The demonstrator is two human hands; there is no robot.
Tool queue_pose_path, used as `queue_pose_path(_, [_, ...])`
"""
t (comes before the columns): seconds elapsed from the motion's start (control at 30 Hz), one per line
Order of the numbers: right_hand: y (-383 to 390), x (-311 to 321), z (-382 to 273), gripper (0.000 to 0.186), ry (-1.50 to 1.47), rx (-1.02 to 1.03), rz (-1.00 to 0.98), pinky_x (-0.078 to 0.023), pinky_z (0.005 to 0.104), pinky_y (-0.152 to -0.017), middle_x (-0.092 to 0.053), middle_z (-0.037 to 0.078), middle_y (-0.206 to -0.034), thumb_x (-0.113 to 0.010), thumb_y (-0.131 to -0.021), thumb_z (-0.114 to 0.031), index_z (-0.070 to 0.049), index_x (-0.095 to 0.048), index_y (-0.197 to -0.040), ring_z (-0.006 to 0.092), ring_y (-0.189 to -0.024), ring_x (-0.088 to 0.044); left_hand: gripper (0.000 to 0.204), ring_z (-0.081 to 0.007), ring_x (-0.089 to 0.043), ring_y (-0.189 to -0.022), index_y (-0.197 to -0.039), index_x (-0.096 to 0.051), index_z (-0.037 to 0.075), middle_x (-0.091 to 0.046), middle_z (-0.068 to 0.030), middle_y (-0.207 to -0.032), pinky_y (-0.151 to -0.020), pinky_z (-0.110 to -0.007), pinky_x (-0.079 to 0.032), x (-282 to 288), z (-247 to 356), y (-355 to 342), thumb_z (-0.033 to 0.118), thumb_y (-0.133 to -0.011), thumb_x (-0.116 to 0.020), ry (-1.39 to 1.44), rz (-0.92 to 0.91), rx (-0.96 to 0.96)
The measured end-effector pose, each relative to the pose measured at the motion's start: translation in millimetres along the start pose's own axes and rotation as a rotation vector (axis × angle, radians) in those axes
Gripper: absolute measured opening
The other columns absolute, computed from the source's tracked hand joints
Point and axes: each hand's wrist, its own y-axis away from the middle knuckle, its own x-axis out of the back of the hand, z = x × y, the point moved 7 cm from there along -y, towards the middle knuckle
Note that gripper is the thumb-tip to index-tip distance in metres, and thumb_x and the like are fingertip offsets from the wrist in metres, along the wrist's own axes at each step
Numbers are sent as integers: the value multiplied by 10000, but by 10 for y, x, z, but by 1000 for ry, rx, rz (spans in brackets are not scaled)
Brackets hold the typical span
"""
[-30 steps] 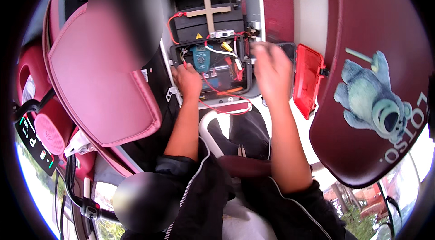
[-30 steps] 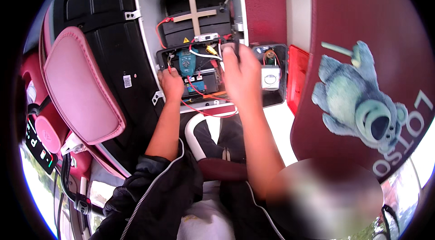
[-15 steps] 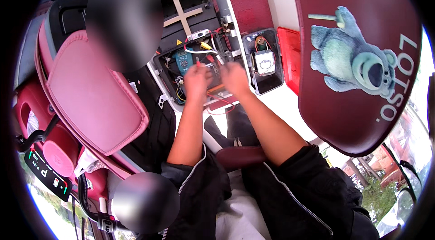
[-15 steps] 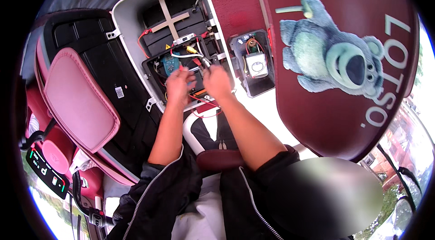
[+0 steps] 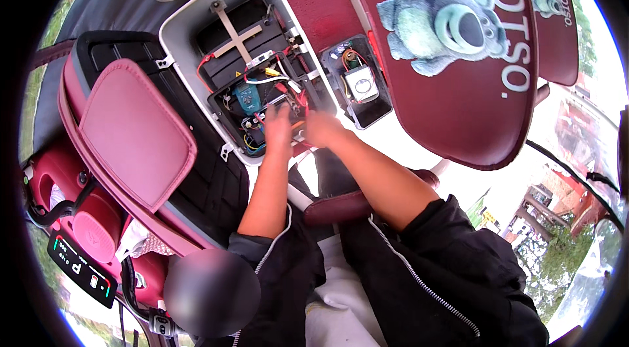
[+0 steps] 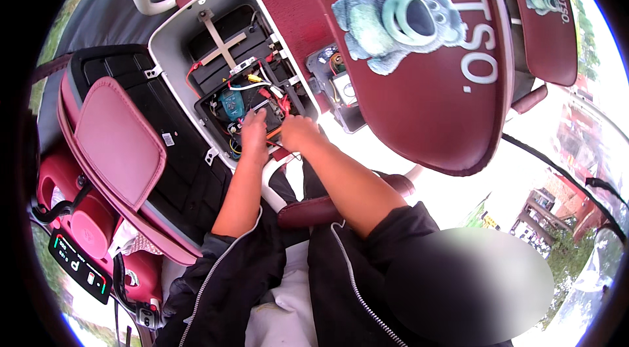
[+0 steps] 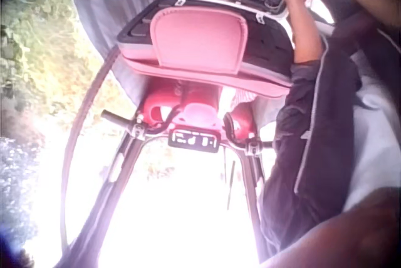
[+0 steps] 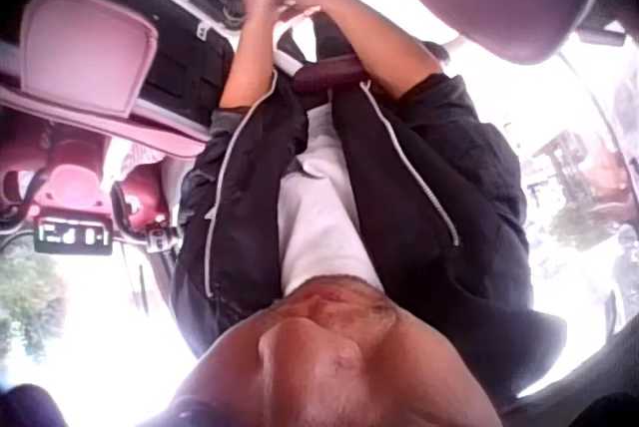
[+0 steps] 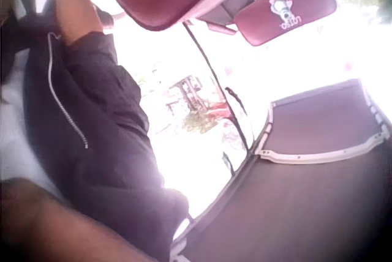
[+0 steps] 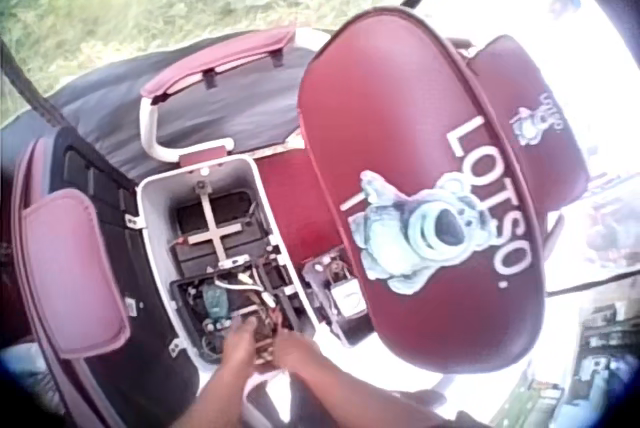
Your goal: The person uses a multimeter to test electrical connections inside the open storage compartment of a scooter. They connect the multimeter probes to various wires and terminals within the battery area, checking for continuity or voltage.
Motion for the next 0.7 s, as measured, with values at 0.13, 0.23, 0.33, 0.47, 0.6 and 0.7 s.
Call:
queue_pose_path(0.13, [1156, 912, -1063, 396, -318, 553, 165, -470, 390, -848, -552, 229, -1175, -560, -887, -202, 42, -519, -1197, 328, -988, -604, 415, -180, -513, -930, -1184, -518, -32, -560, -79, -1037, -827, -310, -404, 682, -160, -490, 234, -869, -564, -135, 44, -142])
queue_pose_path(0.23, [2236, 1459, -555, 374, -848, 732, -124, -453, 334, -861, -607, 179, -1106, -569, -865, -85, 81, -519, -1196, 234, -984, -610, 356, -155, -507, -905, -1129, -563, -10, -573, -57, -974, -806, -275, -401, 410, 57, -125, 224, -860, -561, -183, -8, -180])
queue_pose_path(0.33, [2778, 1580, 813, 254, -1357, 819, -138, -492, 387, -854, -655, 202, -891, -604, -845, -137, 82, -629, -971, 268, -924, -642, 306, -125, -524, -900, -1086, -601, -15, -598, -28, -949, -836, -262, -400, -97, 239, 372, 205, -876, -569, -225, -257, -274])
queue_pose_path(0.47, [2231, 991, 2548, 239, -1814, -14, 593, -533, 362, -790, -657, 205, -913, -600, -871, -222, 10, -647, -901, 301, -911, -638, 304, -230, -605, -929, -1097, -565, -53, -622, -159, -998, -834, -341, -461, -546, 478, 1648, 173, -894, -574, -666, -638, -361])
queue_pose_path(0.6, [854, 205, 2884, 137, -1664, -99, 567, -521, 355, -694, -620, 157, -880, -603, -846, -186, -52, -601, -878, 270, -798, -621, 287, -397, -572, -946, -1092, -571, -36, -602, -231, -1026, -858, -416, -443, -649, 452, 2468, 141, -867, -577, -905, -547, -653])
queue_pose_path(0.7, [-389, -704, 3551, 87, -1796, -236, 469, -515, 359, -671, -602, 129, -821, -603, -829, -152, -69, -595, -853, 257, -756, -611, 235, -366, -568, -958, -1053, -593, -21, -609, -214, -1003, -845, -405, -438, -784, 88, 2513, 128, -880, -534, -1000, -314, -871])
